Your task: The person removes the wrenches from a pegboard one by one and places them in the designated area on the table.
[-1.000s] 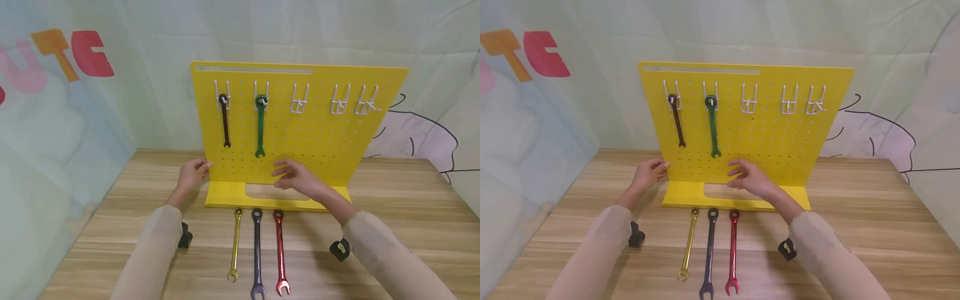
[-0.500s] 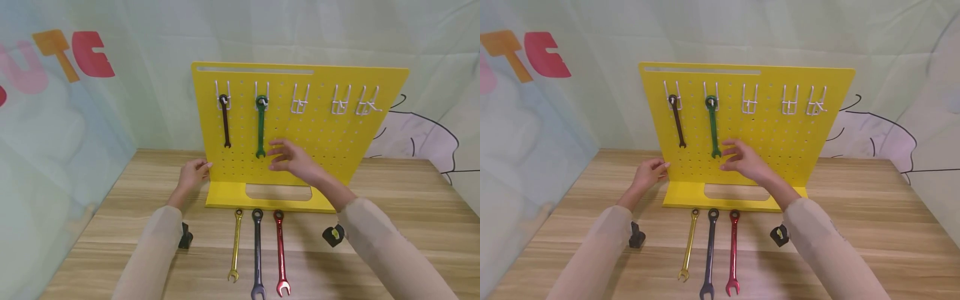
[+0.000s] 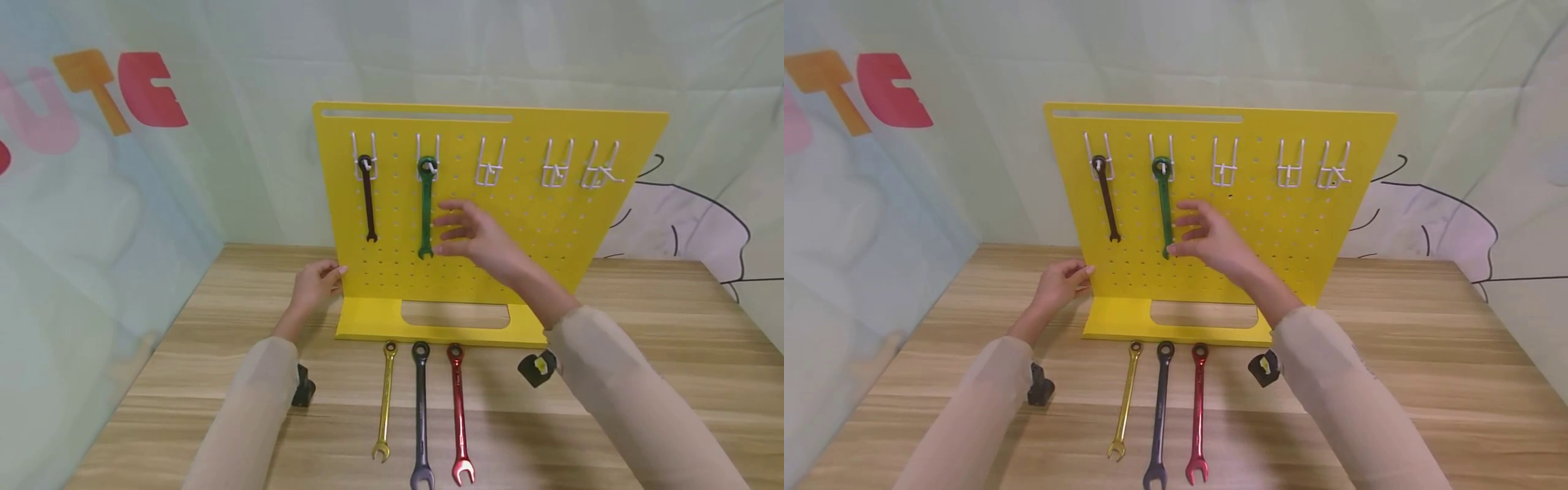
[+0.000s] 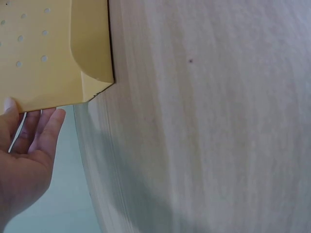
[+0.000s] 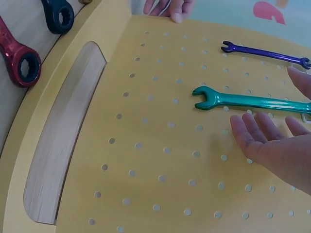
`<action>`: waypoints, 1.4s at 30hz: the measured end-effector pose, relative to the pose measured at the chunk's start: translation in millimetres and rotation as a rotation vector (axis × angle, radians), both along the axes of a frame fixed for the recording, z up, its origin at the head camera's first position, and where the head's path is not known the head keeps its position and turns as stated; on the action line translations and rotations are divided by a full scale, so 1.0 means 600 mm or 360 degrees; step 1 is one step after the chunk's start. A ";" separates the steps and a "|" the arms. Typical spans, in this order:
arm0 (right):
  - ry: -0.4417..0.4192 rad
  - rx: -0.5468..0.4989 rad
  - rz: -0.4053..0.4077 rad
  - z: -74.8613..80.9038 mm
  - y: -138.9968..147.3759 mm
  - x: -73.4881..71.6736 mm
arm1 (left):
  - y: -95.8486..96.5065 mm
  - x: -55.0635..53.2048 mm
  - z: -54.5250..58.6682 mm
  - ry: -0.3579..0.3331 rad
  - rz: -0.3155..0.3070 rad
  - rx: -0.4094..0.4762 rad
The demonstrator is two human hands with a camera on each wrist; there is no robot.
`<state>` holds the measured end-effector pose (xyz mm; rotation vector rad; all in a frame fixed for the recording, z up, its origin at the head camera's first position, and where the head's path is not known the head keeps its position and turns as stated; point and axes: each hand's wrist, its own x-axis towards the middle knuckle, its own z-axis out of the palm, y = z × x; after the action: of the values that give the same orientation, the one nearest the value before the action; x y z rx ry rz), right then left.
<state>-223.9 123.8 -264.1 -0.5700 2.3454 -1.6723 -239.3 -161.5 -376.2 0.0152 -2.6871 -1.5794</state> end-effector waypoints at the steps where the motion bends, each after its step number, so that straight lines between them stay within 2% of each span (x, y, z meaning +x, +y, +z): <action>1: -0.0001 -0.0003 -0.0001 0.001 -0.001 0.000 | 0.000 0.000 0.000 0.0000 0.0000 0.0001; 17: -0.0014 -0.0106 -0.0084 0.008 -0.019 -0.003 | 0.000 0.000 0.000 -0.0007 0.0013 -0.0007; 30: -0.0022 -0.0087 -0.0093 0.010 -0.026 -0.005 | 0.000 0.000 -0.001 -0.0007 0.0001 0.0007; 42: -0.0061 -0.0158 -0.0071 0.011 -0.029 -0.007 | 0.000 0.000 -0.001 0.0004 -0.0008 0.0011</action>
<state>-227.8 106.5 -257.8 -0.5013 2.2747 -1.8115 -239.2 -161.8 -377.1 0.0070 -2.6819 -1.5894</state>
